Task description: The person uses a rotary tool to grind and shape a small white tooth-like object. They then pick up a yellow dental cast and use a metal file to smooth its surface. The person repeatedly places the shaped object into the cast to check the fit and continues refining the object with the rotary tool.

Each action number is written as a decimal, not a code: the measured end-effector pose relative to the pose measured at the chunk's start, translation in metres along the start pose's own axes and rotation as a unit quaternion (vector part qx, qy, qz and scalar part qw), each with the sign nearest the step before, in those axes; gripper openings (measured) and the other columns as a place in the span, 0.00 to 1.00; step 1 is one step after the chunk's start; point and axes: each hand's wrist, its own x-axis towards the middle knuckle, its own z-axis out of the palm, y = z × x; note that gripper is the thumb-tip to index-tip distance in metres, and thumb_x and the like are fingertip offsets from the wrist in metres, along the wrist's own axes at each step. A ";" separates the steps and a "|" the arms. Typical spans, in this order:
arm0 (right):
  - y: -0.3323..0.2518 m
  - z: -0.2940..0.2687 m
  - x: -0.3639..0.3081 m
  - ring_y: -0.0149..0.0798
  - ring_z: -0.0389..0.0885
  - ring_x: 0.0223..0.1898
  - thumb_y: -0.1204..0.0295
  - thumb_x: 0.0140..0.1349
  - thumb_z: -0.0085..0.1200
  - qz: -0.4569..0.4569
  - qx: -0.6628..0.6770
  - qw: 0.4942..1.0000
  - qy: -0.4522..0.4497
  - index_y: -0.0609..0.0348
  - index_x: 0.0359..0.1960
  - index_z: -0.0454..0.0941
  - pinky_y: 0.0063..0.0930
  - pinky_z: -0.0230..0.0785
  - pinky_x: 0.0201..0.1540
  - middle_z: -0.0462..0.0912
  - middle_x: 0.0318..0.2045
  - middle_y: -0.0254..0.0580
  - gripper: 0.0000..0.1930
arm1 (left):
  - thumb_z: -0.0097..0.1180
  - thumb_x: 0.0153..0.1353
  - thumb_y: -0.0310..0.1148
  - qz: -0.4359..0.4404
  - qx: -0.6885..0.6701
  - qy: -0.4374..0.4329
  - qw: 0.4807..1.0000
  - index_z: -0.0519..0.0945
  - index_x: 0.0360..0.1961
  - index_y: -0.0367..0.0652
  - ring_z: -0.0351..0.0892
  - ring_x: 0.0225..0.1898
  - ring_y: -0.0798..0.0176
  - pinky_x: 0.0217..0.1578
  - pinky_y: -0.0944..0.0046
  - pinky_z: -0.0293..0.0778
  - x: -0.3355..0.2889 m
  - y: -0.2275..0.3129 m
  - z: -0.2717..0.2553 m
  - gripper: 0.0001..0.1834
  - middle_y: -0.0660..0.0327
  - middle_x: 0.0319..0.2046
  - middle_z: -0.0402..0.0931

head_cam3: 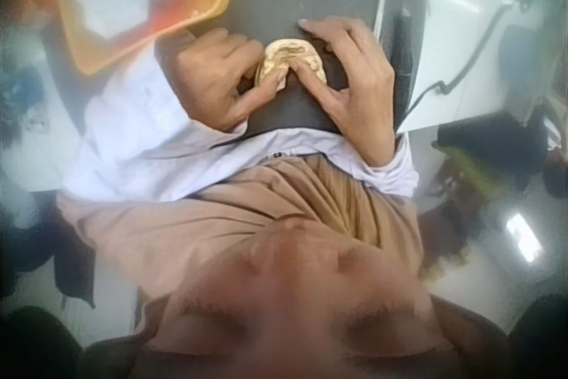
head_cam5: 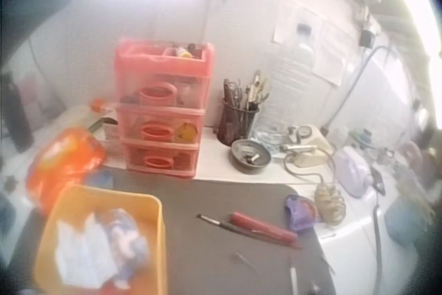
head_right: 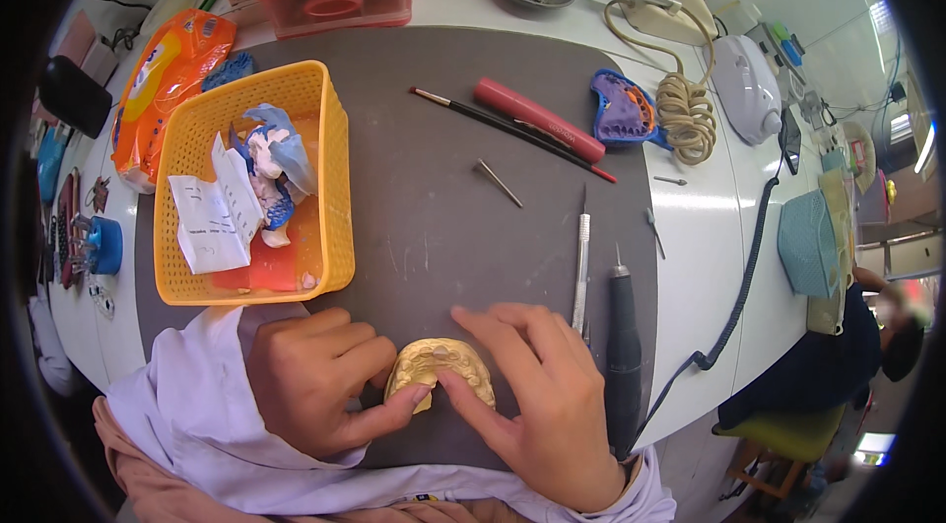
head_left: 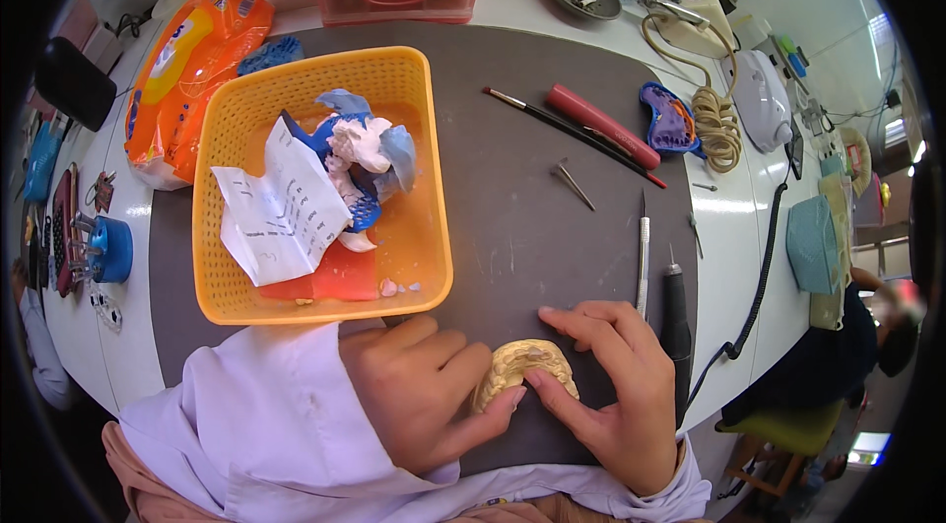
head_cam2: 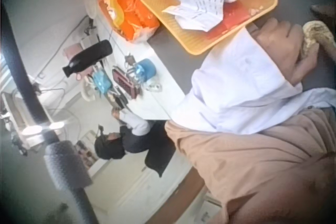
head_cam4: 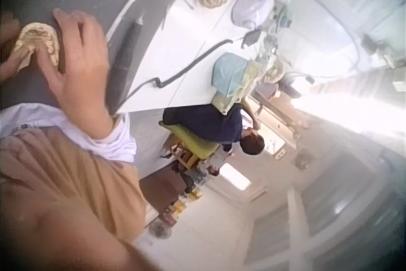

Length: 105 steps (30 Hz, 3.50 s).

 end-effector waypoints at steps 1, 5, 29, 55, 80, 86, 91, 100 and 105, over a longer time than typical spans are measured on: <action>0.003 0.000 -0.001 0.41 0.75 0.31 0.75 0.45 0.64 -0.013 0.002 1.000 -0.013 0.60 0.37 0.78 0.30 0.68 0.35 0.76 0.32 0.40 0.15 | 0.62 0.45 0.42 -0.009 0.006 -0.009 1.000 0.73 0.17 0.46 0.65 0.16 0.63 0.18 0.62 0.58 -0.002 0.001 0.001 0.14 0.65 0.14 0.66; 0.008 0.000 -0.005 0.42 0.76 0.32 0.78 0.44 0.63 -0.026 0.063 0.998 0.000 0.63 0.35 0.75 0.28 0.70 0.33 0.76 0.34 0.44 0.14 | 0.61 0.44 0.41 -0.024 0.016 -0.039 0.999 0.75 0.23 0.44 0.70 0.20 0.62 0.21 0.62 0.62 -0.001 0.003 -0.003 0.13 0.64 0.19 0.69; 0.008 -0.008 -0.015 0.36 0.79 0.33 0.75 0.45 0.66 -0.131 0.113 0.984 0.031 0.63 0.38 0.78 0.25 0.73 0.34 0.78 0.33 0.45 0.17 | 0.64 0.48 0.32 0.095 -0.166 -0.015 0.981 0.76 0.42 0.33 0.79 0.24 0.57 0.22 0.64 0.74 -0.002 -0.001 0.003 0.21 0.53 0.28 0.78; 0.009 -0.014 -0.014 0.38 0.80 0.35 0.78 0.46 0.65 -0.101 0.179 0.979 0.008 0.64 0.42 0.78 0.25 0.74 0.36 0.78 0.35 0.46 0.19 | 0.66 0.50 0.37 0.026 -0.245 -0.060 0.967 0.76 0.45 0.38 0.80 0.26 0.60 0.24 0.68 0.74 -0.003 0.002 0.000 0.22 0.56 0.30 0.79; 0.011 -0.007 -0.015 0.41 0.83 0.34 0.77 0.44 0.67 -0.120 0.218 0.968 0.017 0.62 0.37 0.79 0.26 0.76 0.35 0.80 0.33 0.50 0.16 | 0.66 0.51 0.34 -0.068 -0.380 -0.097 0.918 0.78 0.42 0.37 0.80 0.21 0.74 0.16 0.78 0.71 -0.005 0.000 -0.001 0.19 0.61 0.24 0.80; 0.006 -0.008 -0.015 0.41 0.83 0.35 0.78 0.45 0.66 -0.093 0.187 0.978 -0.002 0.62 0.34 0.81 0.25 0.76 0.35 0.80 0.33 0.50 0.12 | 0.66 0.51 0.34 -0.083 -0.385 -0.110 0.913 0.78 0.40 0.37 0.79 0.20 0.75 0.16 0.79 0.70 -0.007 0.001 0.002 0.17 0.63 0.23 0.80; 0.006 -0.008 -0.013 0.42 0.83 0.35 0.79 0.45 0.66 -0.094 0.182 0.979 -0.009 0.64 0.35 0.80 0.26 0.76 0.36 0.81 0.34 0.50 0.13 | 0.63 0.54 0.33 -0.123 -0.428 -0.135 0.885 0.77 0.42 0.37 0.80 0.22 0.75 0.19 0.78 0.72 -0.005 0.002 -0.001 0.16 0.62 0.24 0.81; 0.005 -0.005 -0.023 0.45 0.81 0.43 0.84 0.49 0.62 -0.014 0.278 0.960 -0.022 0.70 0.42 0.67 0.30 0.78 0.43 0.78 0.39 0.58 0.20 | 0.60 0.56 0.26 -0.127 -0.415 -0.214 0.875 0.73 0.47 0.27 0.82 0.32 0.68 0.29 0.76 0.79 0.007 0.003 -0.018 0.19 0.54 0.33 0.81; 0.007 -0.004 -0.022 0.45 0.81 0.43 0.83 0.49 0.62 -0.039 0.265 0.963 -0.020 0.70 0.41 0.67 0.30 0.78 0.42 0.78 0.38 0.58 0.19 | 0.60 0.56 0.25 -0.115 -0.406 -0.212 0.882 0.73 0.47 0.27 0.82 0.32 0.68 0.29 0.75 0.79 0.007 0.002 -0.017 0.19 0.54 0.33 0.81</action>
